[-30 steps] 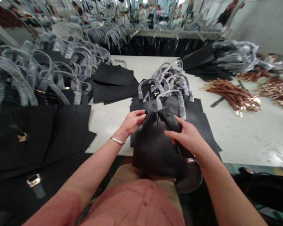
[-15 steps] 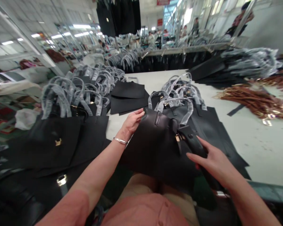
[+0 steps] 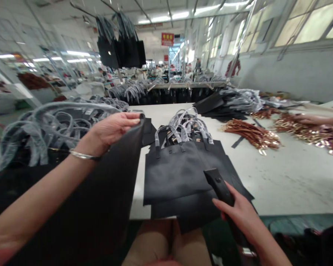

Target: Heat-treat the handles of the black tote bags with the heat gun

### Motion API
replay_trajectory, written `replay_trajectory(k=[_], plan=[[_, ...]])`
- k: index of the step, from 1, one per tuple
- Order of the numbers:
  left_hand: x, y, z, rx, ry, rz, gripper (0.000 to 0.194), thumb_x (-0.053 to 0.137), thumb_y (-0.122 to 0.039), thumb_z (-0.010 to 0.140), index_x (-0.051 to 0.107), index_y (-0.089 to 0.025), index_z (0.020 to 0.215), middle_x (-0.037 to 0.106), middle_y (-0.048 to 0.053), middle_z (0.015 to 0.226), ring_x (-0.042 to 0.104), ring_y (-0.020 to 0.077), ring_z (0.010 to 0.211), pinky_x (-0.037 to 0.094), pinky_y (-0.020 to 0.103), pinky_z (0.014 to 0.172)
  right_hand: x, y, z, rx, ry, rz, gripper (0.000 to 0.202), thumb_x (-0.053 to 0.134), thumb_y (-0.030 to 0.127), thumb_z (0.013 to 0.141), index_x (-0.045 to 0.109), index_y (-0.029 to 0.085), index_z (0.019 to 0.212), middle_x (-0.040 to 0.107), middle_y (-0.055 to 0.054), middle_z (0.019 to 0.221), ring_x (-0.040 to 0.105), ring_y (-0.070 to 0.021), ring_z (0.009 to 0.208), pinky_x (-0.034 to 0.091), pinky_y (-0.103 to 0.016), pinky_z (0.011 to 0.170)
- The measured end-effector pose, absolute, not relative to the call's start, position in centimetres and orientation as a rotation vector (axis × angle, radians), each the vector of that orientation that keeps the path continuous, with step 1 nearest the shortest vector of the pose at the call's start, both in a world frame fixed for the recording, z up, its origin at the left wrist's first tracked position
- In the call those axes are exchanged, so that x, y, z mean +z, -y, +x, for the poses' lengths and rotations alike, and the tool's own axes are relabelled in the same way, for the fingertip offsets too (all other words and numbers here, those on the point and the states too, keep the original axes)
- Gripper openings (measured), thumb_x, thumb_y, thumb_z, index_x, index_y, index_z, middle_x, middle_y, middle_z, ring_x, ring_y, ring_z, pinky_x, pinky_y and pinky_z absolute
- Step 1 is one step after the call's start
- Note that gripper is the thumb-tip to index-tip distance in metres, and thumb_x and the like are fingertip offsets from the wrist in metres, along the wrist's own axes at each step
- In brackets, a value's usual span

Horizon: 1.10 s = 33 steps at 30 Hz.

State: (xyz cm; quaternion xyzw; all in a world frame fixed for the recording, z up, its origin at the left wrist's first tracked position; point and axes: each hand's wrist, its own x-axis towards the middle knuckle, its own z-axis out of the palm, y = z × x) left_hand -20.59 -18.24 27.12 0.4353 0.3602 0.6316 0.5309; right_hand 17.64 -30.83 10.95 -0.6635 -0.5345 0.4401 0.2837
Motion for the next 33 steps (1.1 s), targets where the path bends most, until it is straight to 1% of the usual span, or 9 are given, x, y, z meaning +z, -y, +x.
replay_trajectory(k=[3,5,9,12,16,19,22,26,33], plan=[[21.4,16.6,-14.9,0.983,-0.91,1.244,0.015,0.071,-0.013,0.074,0.067,-0.01,0.089,0.068,0.009,0.079,0.066,0.0159,0.069,0.055,0.028,0.066,11.4,31.0,18.1,1.174,1.37,-1.773,0.086,0.066,0.049,0.075,0.03,0.012,0.144,0.059,0.004,0.047,0.058,-0.022,0.049,0.042,-0.029,0.048],[16.8,16.3,-11.2,0.755,-0.962,1.449,0.015,0.066,-0.009,0.075,0.067,-0.009,0.09,0.068,0.009,0.083,0.066,0.0161,0.073,0.054,0.03,0.071,11.8,31.2,18.2,1.178,1.356,-1.775,0.086,0.064,0.05,0.077,0.028,0.013,0.145,0.058,0.004,0.048,0.058,-0.0215,0.05,0.043,-0.029,0.049],[9.5,18.1,-7.5,0.679,-1.185,1.697,0.01,0.063,-0.007,0.071,0.067,-0.014,0.076,0.065,0.005,0.074,0.063,0.0204,0.081,0.05,0.035,0.082,11.9,31.4,17.6,1.275,1.357,-1.784,0.08,0.058,0.053,0.081,0.028,0.016,0.146,0.057,0.005,0.053,0.058,-0.0194,0.05,0.044,-0.028,0.049],[6.5,21.2,-7.7,0.683,-1.24,1.805,0.016,0.062,-0.005,0.071,0.067,-0.016,0.081,0.064,0.007,0.088,0.059,0.0239,0.096,0.043,0.039,0.095,11.1,31.2,16.7,1.362,1.367,-1.829,0.073,0.055,0.053,0.084,0.03,0.021,0.145,0.058,0.005,0.06,0.058,-0.0161,0.047,0.045,-0.026,0.047],[3.7,26.0,-8.5,0.672,-1.282,2.222,0.026,0.056,-0.008,0.08,0.062,-0.017,0.104,0.057,0.01,0.116,0.051,0.0241,0.112,0.04,0.039,0.1,9.9,30.6,15.4,1.516,1.485,-1.795,0.065,0.054,0.05,0.085,0.037,0.022,0.142,0.055,0.006,0.06,0.056,-0.013,0.042,0.044,-0.023,0.039],[1.8,28.4,-8.4,0.719,-1.318,2.384,0.027,0.052,-0.009,0.085,0.059,-0.016,0.11,0.054,0.011,0.124,0.046,0.0246,0.119,0.038,0.041,0.104,9.8,29.9,14.6,1.617,1.556,-1.777,0.062,0.055,0.048,0.086,0.04,0.022,0.14,0.053,0.006,0.061,0.055,-0.0119,0.04,0.043,-0.021,0.035],[0.7,29.2,-8.0,0.739,-1.278,2.451,0.031,0.044,-0.007,0.089,0.057,-0.016,0.115,0.057,0.01,0.121,0.05,0.0218,0.115,0.041,0.039,0.101,10.2,28.8,13.8,1.639,1.596,-1.826,0.062,0.056,0.049,0.085,0.04,0.023,0.139,0.054,0.006,0.061,0.055,-0.0118,0.039,0.042,-0.02,0.033],[0.8,28.9,-8.0,0.705,-1.255,2.516,0.031,0.044,-0.005,0.087,0.057,-0.016,0.113,0.059,0.01,0.116,0.053,0.0219,0.11,0.043,0.037,0.098,10.8,27.6,12.8,1.626,1.641,-1.83,0.057,0.054,0.046,0.087,0.041,0.023,0.138,0.052,0.006,0.059,0.056,-0.0108,0.039,0.042,-0.017,0.033],[1.7,29.5,-8.2,0.695,-1.294,2.549,0.017,0.044,-0.01,0.089,0.059,-0.015,0.094,0.06,0.008,0.089,0.055,0.0212,0.092,0.047,0.034,0.084,11.5,28.8,13.5,1.712,1.676,-1.857,0.063,0.056,0.046,0.086,0.04,0.02,0.14,0.053,0.007,0.056,0.056,-0.0122,0.04,0.043,-0.019,0.035]])
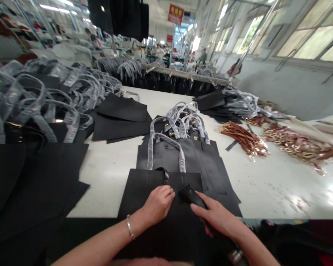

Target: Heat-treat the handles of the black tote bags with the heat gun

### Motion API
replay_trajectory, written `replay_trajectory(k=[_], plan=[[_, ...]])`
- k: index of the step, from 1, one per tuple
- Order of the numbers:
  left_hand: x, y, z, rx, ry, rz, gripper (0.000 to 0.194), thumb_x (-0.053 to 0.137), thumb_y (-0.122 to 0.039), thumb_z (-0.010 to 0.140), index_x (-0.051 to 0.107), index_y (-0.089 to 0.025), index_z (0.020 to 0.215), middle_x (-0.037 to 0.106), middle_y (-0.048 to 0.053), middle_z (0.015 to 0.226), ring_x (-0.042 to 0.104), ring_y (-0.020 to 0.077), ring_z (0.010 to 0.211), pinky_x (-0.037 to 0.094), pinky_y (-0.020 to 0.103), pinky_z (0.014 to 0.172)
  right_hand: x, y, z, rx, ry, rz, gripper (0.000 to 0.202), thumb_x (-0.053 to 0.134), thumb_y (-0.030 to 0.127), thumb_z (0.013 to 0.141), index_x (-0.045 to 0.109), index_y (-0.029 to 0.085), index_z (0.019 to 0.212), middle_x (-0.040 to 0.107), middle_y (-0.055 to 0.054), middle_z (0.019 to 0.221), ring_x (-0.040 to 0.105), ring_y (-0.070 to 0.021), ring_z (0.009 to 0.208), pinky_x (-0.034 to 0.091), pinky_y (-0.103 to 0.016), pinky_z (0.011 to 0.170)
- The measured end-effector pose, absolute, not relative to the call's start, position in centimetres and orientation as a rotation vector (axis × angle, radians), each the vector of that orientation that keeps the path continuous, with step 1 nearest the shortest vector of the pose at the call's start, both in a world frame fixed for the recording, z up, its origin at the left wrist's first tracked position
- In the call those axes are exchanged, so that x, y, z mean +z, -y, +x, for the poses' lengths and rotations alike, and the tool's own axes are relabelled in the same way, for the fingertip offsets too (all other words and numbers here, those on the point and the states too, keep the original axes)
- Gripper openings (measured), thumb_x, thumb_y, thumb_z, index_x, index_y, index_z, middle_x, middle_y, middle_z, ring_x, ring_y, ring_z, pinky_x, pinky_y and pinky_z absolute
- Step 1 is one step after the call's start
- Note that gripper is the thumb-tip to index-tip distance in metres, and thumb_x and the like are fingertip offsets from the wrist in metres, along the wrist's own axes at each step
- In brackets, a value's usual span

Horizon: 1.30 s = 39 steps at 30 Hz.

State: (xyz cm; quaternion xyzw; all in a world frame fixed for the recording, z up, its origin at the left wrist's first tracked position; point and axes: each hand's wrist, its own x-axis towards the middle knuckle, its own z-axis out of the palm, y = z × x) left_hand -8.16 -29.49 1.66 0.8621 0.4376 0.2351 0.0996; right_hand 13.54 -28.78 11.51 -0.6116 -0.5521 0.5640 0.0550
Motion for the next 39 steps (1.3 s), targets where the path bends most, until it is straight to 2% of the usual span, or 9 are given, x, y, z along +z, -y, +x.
replay_trajectory(k=[5,9,11,15,20,26,30,33,39], plan=[[1.5,29.6,-8.2,0.663,-1.299,2.621,0.015,0.045,-0.015,0.089,0.058,-0.014,0.094,0.061,0.008,0.09,0.056,0.0211,0.087,0.049,0.033,0.08,10.5,27.4,12.1,1.504,1.71,-1.845,0.061,0.056,0.044,0.085,0.042,0.021,0.139,0.057,0.005,0.061,0.057,-0.0128,0.041,0.046,-0.022,0.038],[1.1,29.8,-8.4,0.769,-1.31,2.586,0.017,0.044,-0.016,0.091,0.058,-0.015,0.1,0.062,0.008,0.1,0.056,0.0203,0.098,0.049,0.032,0.086,11.2,26.0,11.2,1.179,1.688,-1.761,0.062,0.056,0.045,0.085,0.039,0.025,0.142,0.057,0.006,0.062,0.059,-0.0136,0.045,0.048,-0.024,0.045],[0.9,30.4,-8.5,0.819,-1.317,2.562,0.017,0.045,-0.016,0.091,0.059,-0.015,0.101,0.062,0.008,0.104,0.055,0.02,0.104,0.047,0.033,0.091,12.2,26.0,11.2,1.239,1.653,-1.755,0.064,0.057,0.046,0.084,0.038,0.027,0.142,0.055,0.007,0.061,0.058,-0.0133,0.044,0.047,-0.023,0.043],[0.7,31.9,-8.9,0.779,-1.399,2.588,0.023,0.05,-0.013,0.087,0.057,-0.013,0.108,0.06,0.01,0.112,0.053,0.0235,0.105,0.043,0.038,0.097,12.9,26.9,10.5,1.623,1.6,-1.741,0.063,0.058,0.045,0.084,0.039,0.028,0.141,0.054,0.007,0.062,0.055,-0.0107,0.039,0.043,-0.02,0.037],[0.6,32.6,-9.3,0.66,-1.335,2.624,0.022,0.048,-0.013,0.088,0.056,-0.012,0.108,0.061,0.01,0.102,0.055,0.022,0.094,0.048,0.034,0.087,11.0,26.4,8.2,1.884,1.606,-1.631,0.059,0.06,0.041,0.083,0.043,0.025,0.138,0.055,0.007,0.06,0.054,-0.0094,0.037,0.041,-0.018,0.035],[0.9,32.4,-9.3,0.68,-1.383,2.562,0.018,0.046,-0.014,0.089,0.056,-0.013,0.103,0.061,0.009,0.1,0.055,0.0213,0.094,0.05,0.032,0.081,10.7,24.4,6.4,1.785,1.628,-1.612,0.059,0.058,0.042,0.084,0.043,0.022,0.138,0.055,0.006,0.058,0.052,-0.0102,0.036,0.041,-0.02,0.035],[0.8,32.6,-9.5,0.738,-1.352,2.534,0.011,0.046,-0.016,0.09,0.056,-0.015,0.088,0.061,0.007,0.092,0.056,0.0193,0.091,0.05,0.03,0.078,12.2,24.3,7.2,1.555,1.637,-1.645,0.065,0.059,0.045,0.084,0.037,0.024,0.142,0.052,0.007,0.061,0.054,-0.0108,0.041,0.043,-0.021,0.039],[0.1,32.8,-9.7,0.757,-1.248,2.608,0.014,0.046,-0.02,0.09,0.055,-0.016,0.079,0.06,0.005,0.082,0.057,0.0181,0.084,0.05,0.028,0.071,13.1,25.1,7.2,1.653,1.748,-1.67,0.069,0.059,0.047,0.083,0.036,0.023,0.144,0.052,0.007,0.061,0.053,-0.0107,0.042,0.042,-0.021,0.039],[-0.7,33.1,-9.8,0.796,-1.131,2.742,0.017,0.046,-0.023,0.089,0.059,-0.013,0.083,0.063,0.007,0.082,0.06,0.0184,0.075,0.048,0.028,0.059,12.5,26.0,4.2,1.905,2.073,-1.592,0.066,0.06,0.042,0.083,0.041,0.02,0.142,0.06,0.004,0.062,0.052,-0.0098,0.041,0.039,-0.019,0.039]])
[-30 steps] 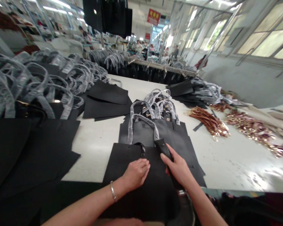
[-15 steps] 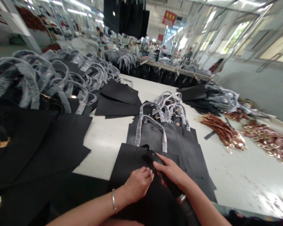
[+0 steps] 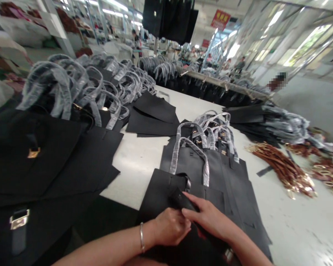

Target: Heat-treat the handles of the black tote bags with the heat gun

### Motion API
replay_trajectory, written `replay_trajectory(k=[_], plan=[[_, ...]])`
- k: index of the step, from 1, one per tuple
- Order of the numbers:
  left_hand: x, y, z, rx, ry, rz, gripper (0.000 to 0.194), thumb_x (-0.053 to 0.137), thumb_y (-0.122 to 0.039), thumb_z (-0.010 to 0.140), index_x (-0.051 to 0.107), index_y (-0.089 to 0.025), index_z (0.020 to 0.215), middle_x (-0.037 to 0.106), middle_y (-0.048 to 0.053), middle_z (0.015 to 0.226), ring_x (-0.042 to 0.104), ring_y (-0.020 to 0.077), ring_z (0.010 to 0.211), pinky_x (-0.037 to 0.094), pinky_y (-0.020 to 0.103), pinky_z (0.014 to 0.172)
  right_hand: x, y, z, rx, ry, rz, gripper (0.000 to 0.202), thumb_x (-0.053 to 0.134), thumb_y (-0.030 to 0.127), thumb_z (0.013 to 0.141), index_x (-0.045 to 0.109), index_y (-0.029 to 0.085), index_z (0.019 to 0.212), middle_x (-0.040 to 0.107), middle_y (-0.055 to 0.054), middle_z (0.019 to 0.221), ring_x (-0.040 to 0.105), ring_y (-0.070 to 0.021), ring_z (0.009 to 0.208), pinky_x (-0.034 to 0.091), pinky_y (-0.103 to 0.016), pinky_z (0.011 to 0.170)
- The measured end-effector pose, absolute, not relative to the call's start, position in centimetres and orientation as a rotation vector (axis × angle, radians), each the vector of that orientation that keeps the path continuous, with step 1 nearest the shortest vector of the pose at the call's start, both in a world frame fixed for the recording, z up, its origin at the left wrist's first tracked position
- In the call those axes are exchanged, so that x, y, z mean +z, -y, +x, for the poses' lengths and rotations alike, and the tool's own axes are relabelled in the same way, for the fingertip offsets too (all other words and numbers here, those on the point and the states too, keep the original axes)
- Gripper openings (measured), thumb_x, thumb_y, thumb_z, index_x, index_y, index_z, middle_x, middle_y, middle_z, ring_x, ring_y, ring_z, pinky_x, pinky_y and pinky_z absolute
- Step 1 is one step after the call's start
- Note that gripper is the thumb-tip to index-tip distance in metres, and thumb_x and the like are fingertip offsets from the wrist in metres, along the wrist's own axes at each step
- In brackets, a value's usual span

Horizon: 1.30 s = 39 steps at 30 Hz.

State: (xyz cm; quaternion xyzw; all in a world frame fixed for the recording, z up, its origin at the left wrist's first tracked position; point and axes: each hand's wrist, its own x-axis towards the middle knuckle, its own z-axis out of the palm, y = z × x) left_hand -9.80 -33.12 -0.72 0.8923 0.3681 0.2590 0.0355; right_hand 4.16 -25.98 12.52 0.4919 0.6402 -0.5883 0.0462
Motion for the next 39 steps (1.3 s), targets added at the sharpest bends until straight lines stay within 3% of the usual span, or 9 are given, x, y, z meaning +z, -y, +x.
replay_trajectory(k=[6,8,12,16,20,27,31,34,39], plan=[[0.2,32.7,-9.6,0.68,-1.126,2.714,0.015,0.051,-0.023,0.084,0.061,-0.014,0.076,0.063,0.006,0.073,0.058,0.0184,0.062,0.044,0.029,0.05,12.1,24.4,1.5,-1.712,-2.004,1.427,0.062,0.058,0.043,0.083,0.046,0.022,0.14,0.07,-0.001,0.073,0.059,-0.0147,0.048,0.045,-0.024,0.044],[0.4,32.5,-9.5,0.619,-1.124,2.703,0.015,0.053,-0.023,0.082,0.062,-0.014,0.074,0.063,0.007,0.07,0.058,0.0192,0.061,0.045,0.031,0.053,12.3,24.0,0.4,-1.63,-2.126,1.389,0.059,0.062,0.04,0.081,0.051,0.023,0.136,0.073,-0.003,0.091,0.067,-0.0199,0.069,0.053,-0.029,0.061],[0.4,32.3,-9.3,0.51,-1.145,2.649,0.012,0.056,-0.022,0.077,0.063,-0.014,0.071,0.061,0.006,0.061,0.057,0.0199,0.058,0.045,0.032,0.053,12.4,23.4,-2.5,-1.573,-2.332,1.351,0.052,0.066,0.037,0.078,0.061,0.023,0.128,0.07,-0.004,0.112,0.064,-0.0254,0.099,0.05,-0.035,0.088],[0.3,32.2,-9.4,0.546,-1.23,2.542,0.015,0.056,-0.028,0.078,0.064,-0.016,0.074,0.067,0.008,0.071,0.06,0.0218,0.064,0.047,0.033,0.056,11.7,22.4,-5.5,-1.74,-2.168,1.374,0.043,0.062,0.041,0.082,0.064,0.024,0.121,0.072,-0.002,0.079,0.064,-0.017,0.062,0.053,-0.026,0.058],[0.6,31.9,-9.8,0.674,-1.326,2.29,0.023,0.052,-0.034,0.082,0.063,-0.02,0.068,0.069,0.002,0.073,0.061,0.019,0.067,0.047,0.03,0.06,10.8,20.9,-8.2,-1.877,-2.001,1.355,0.039,0.057,0.043,0.085,0.062,0.024,0.119,0.057,0.005,0.054,0.05,-0.0093,0.033,0.039,-0.019,0.034],[0.4,31.5,-10.0,0.801,-1.276,2.021,0.015,0.057,-0.03,0.083,0.069,-0.021,0.085,0.07,0.002,0.084,0.064,0.0183,0.084,0.049,0.028,0.078,12.3,18.9,-8.3,-1.782,-2.274,1.54,0.062,0.059,0.041,0.086,0.039,0.022,0.142,0.058,0.005,0.058,0.055,-0.011,0.039,0.042,-0.019,0.037],[1.1,30.4,-10.6,0.945,-1.407,1.806,0.017,0.054,-0.021,0.085,0.065,-0.018,0.098,0.067,0.003,0.092,0.062,0.0138,0.079,0.05,0.024,0.079,14.2,19.4,-3.9,-1.744,-2.348,1.615,0.069,0.063,0.046,0.082,0.039,0.023,0.143,0.057,0.006,0.054,0.055,-0.0142,0.039,0.043,-0.022,0.038],[2.5,28.0,-12.2,1.009,-1.577,1.932,0.027,0.047,-0.01,0.086,0.058,-0.018,0.109,0.061,0.006,0.106,0.058,0.0171,0.094,0.05,0.028,0.083,14.5,20.6,0.1,-1.676,-2.324,1.755,0.078,0.062,0.052,0.08,0.034,0.021,0.145,0.057,0.005,0.047,0.056,-0.0172,0.04,0.042,-0.025,0.04],[4.1,21.7,-15.3,0.62,-1.567,2.419,0.031,0.055,-0.012,0.081,0.059,-0.019,0.111,0.058,0.009,0.102,0.055,0.0246,0.099,0.045,0.04,0.086,12.8,23.1,5.5,-1.576,-2.28,1.984,0.089,0.056,0.062,0.078,0.026,0.016,0.148,0.058,0.004,0.044,0.057,-0.0216,0.043,0.044,-0.029,0.044]])
